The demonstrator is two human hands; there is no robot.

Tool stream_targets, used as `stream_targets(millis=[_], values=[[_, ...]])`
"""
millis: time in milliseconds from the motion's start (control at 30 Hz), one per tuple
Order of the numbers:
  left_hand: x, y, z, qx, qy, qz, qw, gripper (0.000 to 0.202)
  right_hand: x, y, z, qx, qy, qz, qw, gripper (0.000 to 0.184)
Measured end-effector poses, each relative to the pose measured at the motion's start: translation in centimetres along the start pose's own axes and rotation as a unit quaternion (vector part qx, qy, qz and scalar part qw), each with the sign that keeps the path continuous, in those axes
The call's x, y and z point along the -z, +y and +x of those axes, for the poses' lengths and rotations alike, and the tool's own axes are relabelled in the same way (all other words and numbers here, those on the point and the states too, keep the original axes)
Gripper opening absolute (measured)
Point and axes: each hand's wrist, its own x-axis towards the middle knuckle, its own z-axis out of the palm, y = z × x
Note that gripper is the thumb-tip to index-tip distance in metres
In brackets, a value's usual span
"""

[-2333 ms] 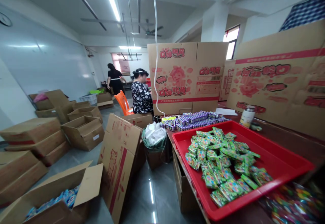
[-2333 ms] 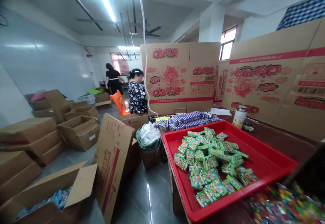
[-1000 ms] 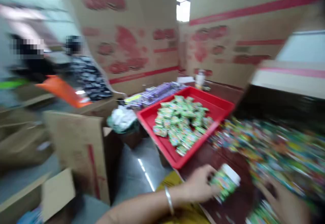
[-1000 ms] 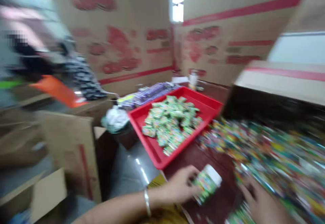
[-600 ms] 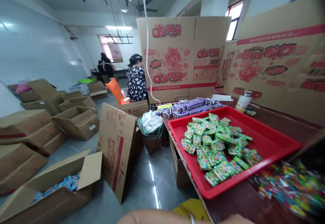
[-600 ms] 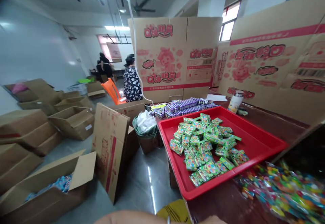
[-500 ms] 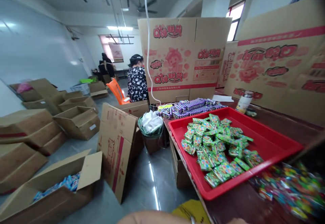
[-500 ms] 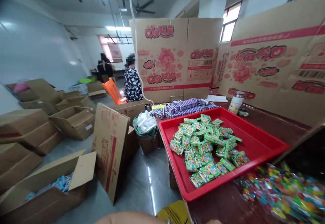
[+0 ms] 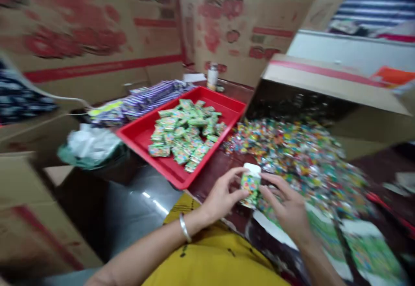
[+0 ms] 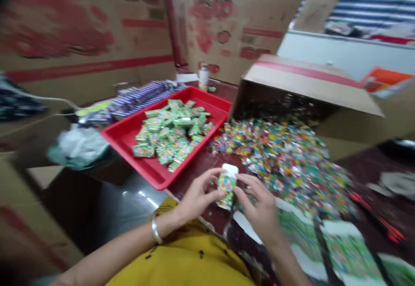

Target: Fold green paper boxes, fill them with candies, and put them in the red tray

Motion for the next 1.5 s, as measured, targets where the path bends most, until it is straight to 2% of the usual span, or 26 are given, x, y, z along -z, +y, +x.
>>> stream_targets(millis=[67, 133, 267, 400, 500, 567, 700, 767, 867, 967, 1100, 1133, 1233, 1267, 1300, 1400, 1433, 1500], values=[[-0.4, -0.5, 0.6, 0.014, -0.027, -0.024, 0.999, 0.043, 0.4, 0.4, -1.4, -0.073, 0.03, 0.044, 0.996, 0.021], [-1.0, -0.9, 0.6, 0.025, -0.041, -0.031, 0.998, 0.035, -0.3, 0.7, -1.5, -0.106, 0.042, 0.103, 0.988, 0.018], [-1.7, -1.0, 0.5, 0.026, -0.037, -0.022, 0.999, 0.029, -1.6, 0.4, -0.7, -0.082, 0.049, 0.159, 0.983, 0.016], [-1.8, -0.8, 0.8, 0.014, -0.011, -0.052, 0.998, 0.042, -1.3, -0.1, -0.3, -0.077, 0.095, 0.182, 0.976, 0.021], [-1.7, -0.7, 0.9, 0.032, -0.004, -0.074, 0.997, 0.049, -0.6, -0.1, 0.0, -0.073, 0.058, 0.175, 0.98, 0.015], [-1.7, -0.6, 0.8, 0.036, -0.002, -0.065, 0.997, 0.048, -0.1, -0.1, 0.3, -0.08, 0.035, 0.166, 0.982, 0.02], [-1.5, -0.2, 0.6, 0.019, -0.004, -0.023, 1.0, 0.045, 0.8, -0.1, 1.1, -0.147, 0.001, 0.168, 0.975, 0.024], [-1.5, 0.0, 0.6, 0.014, -0.015, -0.018, 1.0, 0.045, 1.2, -0.1, 1.5, -0.156, -0.012, 0.168, 0.973, 0.025], [-1.5, 0.1, 0.6, 0.014, -0.033, -0.017, 0.999, 0.046, 1.6, -0.3, 2.0, -0.144, -0.017, 0.154, 0.977, 0.025], [-1.5, 0.2, 0.6, 0.013, -0.038, -0.004, 0.999, 0.05, 1.6, -0.8, 1.9, -0.092, -0.018, 0.108, 0.99, 0.022], [-1.1, 0.2, 0.9, 0.005, -0.029, 0.001, 1.0, 0.041, 1.6, -1.4, 0.9, -0.048, -0.047, 0.059, 0.996, 0.018], [-1.0, 0.0, 1.1, 0.004, -0.022, 0.001, 1.0, 0.038, 1.6, -1.4, 0.6, -0.047, -0.071, 0.044, 0.995, 0.021], [-0.7, -0.5, 1.6, 0.009, 0.004, -0.007, 1.0, 0.034, 1.4, -1.1, -0.2, -0.014, -0.139, -0.051, 0.989, 0.078], [-0.7, -0.6, 1.6, 0.012, 0.012, -0.013, 1.0, 0.035, 1.2, -0.9, -0.4, 0.009, -0.145, -0.089, 0.985, 0.088], [-0.7, -0.8, 1.6, 0.015, 0.017, -0.017, 1.0, 0.035, 1.0, -0.7, -0.5, 0.033, -0.139, -0.122, 0.982, 0.091], [-0.9, -0.6, 1.5, 0.003, 0.009, 0.002, 1.0, 0.034, 0.3, -0.2, -0.6, 0.078, -0.104, -0.168, 0.977, 0.079], [-0.7, -0.3, 1.6, -0.006, -0.003, 0.023, 1.0, 0.033, 0.1, -0.1, -0.5, 0.082, -0.103, -0.17, 0.977, 0.08], [0.3, 0.9, 2.6, -0.039, -0.021, 0.096, 0.994, 0.03, 0.1, 0.0, -0.1, 0.072, -0.111, -0.164, 0.978, 0.095]])
